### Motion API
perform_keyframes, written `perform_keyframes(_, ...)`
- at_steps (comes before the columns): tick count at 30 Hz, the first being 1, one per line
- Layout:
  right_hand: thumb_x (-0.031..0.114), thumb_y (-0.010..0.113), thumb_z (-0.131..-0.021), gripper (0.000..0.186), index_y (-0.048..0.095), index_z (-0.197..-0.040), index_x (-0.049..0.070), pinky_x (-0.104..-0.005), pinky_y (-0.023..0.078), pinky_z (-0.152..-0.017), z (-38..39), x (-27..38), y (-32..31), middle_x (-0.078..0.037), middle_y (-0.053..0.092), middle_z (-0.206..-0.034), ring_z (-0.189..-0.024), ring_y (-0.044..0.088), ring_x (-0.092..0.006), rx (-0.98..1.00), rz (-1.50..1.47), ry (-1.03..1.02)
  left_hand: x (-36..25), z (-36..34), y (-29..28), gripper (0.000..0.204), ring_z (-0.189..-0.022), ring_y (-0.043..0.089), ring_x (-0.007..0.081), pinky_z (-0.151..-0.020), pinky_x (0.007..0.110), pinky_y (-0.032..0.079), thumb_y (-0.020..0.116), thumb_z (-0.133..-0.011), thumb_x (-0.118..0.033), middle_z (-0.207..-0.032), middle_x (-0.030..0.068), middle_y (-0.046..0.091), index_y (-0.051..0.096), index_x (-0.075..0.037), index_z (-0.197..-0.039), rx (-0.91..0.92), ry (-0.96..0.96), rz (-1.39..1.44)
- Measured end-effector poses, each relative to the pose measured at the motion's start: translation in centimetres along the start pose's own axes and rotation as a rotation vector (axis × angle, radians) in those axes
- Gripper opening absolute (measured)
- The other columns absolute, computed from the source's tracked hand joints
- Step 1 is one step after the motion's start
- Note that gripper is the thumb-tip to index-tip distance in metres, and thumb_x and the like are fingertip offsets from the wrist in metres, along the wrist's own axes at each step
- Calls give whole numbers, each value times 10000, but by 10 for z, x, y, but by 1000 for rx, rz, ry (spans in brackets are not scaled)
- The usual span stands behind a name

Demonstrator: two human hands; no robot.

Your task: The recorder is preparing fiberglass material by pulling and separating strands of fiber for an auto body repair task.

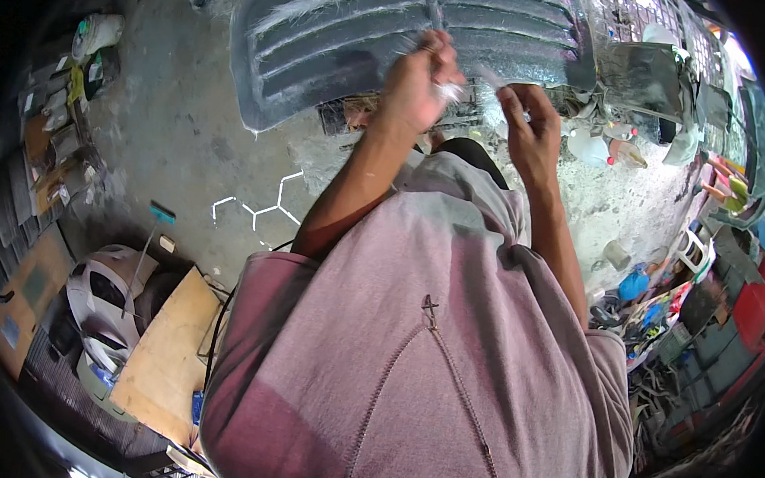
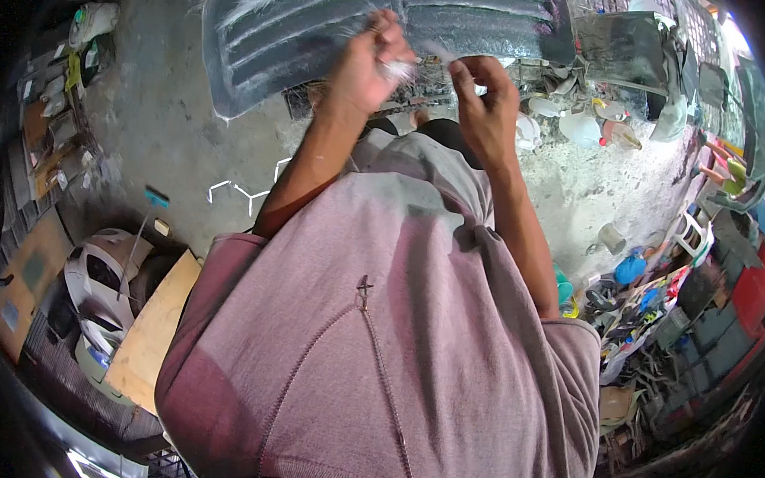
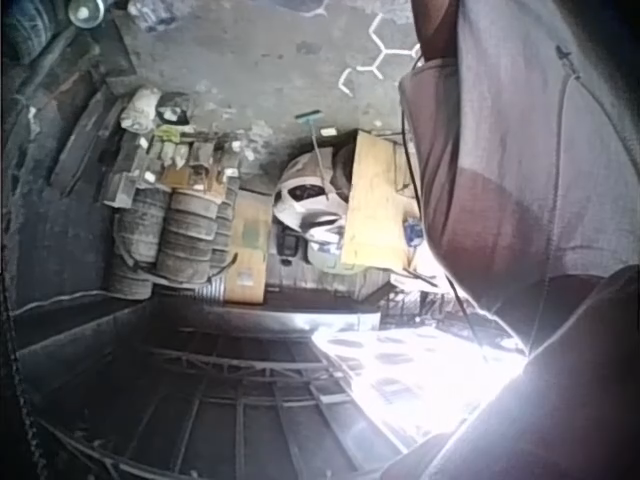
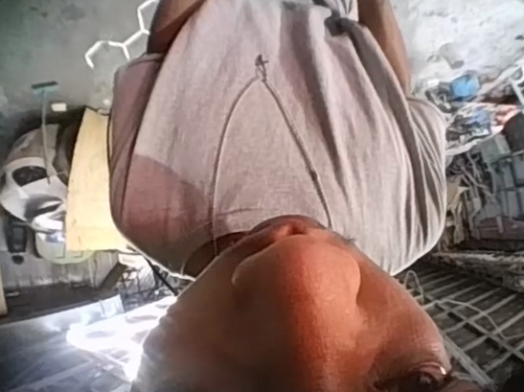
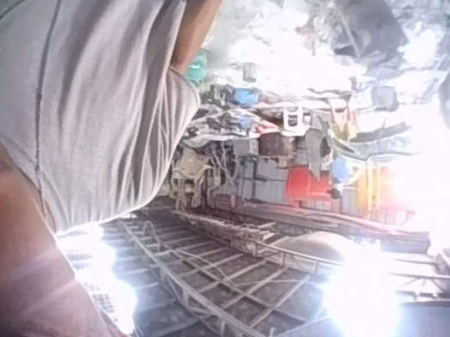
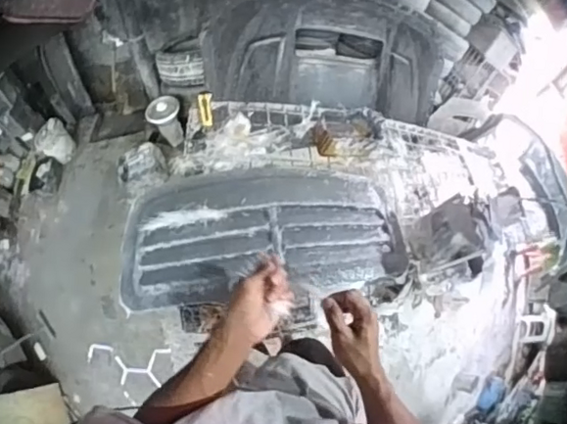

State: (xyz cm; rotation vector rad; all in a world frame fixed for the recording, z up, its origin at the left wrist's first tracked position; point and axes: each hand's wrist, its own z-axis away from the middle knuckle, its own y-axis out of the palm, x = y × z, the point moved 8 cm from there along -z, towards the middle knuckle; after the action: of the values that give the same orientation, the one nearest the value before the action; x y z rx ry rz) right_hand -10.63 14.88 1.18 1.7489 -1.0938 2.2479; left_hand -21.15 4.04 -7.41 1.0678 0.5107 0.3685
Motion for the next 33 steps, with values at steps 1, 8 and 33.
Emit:
perform_keyframes(1, 216, 636, -934, 224, 654, -934, -7, -246, 431, -678, -3, -2, -5, -41, 641, -821, -745, 549, -95, -11, -11, -2, -15, -1, -4, 125, -533, 383, 82, -603, 275, 389, 528, -965, -197, -694, -16, 508, 553, -76, -954, 37, 31, 125)
perform_keyframes(8, 128, 683, -866, 147, 659, -950, 10, -318, 470, -746, -75, 27, 24, -120, 630, -871, -796, 605, -257, 111, 244, -447, -101, 57, -44, 135, -571, 391, 97, -630, 297, 372, 504, -983, -204, -715, -17, 462, 545, -76, -977, -113, 310, 131)
perform_keyframes(33, 222, 667, -797, 169, 680, -951, 152, -478, 423, -791, -151, 58, 158, -82, 579, -946, -949, 542, -309, 175, 352, -772, -36, 223, -105, 153, -661, 473, 119, -716, 314, 410, 503, -985, -206, -747, -11, 551, 591, -84, -954, -546, 616, 263)
